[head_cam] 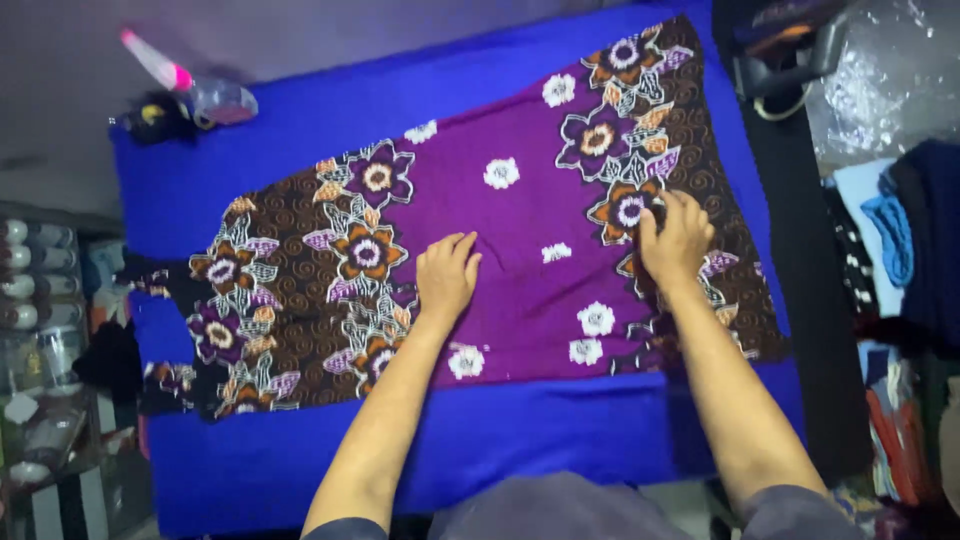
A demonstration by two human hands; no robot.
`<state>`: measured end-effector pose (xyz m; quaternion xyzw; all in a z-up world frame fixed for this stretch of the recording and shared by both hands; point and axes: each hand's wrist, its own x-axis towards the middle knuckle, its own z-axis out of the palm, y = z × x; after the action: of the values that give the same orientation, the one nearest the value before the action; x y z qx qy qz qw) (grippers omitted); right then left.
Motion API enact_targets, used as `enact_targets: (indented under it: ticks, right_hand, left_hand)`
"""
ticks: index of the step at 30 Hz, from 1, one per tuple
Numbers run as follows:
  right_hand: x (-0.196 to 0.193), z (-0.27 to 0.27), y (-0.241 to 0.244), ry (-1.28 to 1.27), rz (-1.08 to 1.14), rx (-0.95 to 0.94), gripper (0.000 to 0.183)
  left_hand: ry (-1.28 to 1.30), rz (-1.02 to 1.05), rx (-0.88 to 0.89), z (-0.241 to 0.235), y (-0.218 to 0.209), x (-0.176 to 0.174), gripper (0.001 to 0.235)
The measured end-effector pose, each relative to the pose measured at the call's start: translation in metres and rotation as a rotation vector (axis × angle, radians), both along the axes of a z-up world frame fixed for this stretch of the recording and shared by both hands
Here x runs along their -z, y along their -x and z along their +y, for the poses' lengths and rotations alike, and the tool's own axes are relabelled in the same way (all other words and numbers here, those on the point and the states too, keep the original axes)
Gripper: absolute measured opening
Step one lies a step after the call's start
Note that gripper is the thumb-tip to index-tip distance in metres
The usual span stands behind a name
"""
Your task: Ironing and folding a purple patterned garment on an ironing board.
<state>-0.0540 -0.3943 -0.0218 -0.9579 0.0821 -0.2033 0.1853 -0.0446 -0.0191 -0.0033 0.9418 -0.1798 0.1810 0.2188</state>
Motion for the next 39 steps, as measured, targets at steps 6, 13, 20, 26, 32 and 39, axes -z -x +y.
enact_targets:
  ticks: [6,13,20,26,32,39]
  right_hand:
    - [0.007,0.015,-0.142,-0.176,-0.153,-0.034,0.028]
    - [0.052,-0.015,-0.309,-0.436,-0.115,0.33,0.033]
    - [0.13,-0.071,-0.334,-0.24,-0.09,0.353,0.028]
    - [0.1,-0.084,-0.273,-0.921,-0.399,0.28,0.015]
    - [0.028,-0.055,-0.128,-1.617,-0.459,0.458,0.005]
    - [0.039,-0.004,0.036,-1.598,-0.455,0.668,0.023]
  left_hand:
    - [-0.042,0.135,-0.106,0.021,-0.117,0.013,0.03]
    - [-0.133,-0.172,-0.13,0.028,-0.209,0.022,0.032]
    - [-0.057,-0.01,-0.121,0.036,-0.21,0.034,0.021]
    - [-0.036,-0.014,-0.011,0.05,-0.194,0.008,0.015]
    - [-0.055,-0.039,0.184,0.057,-0.122,-0.043,0.013]
    - [-0.165,0.069,0.284,0.073,-0.017,-0.042,0.016]
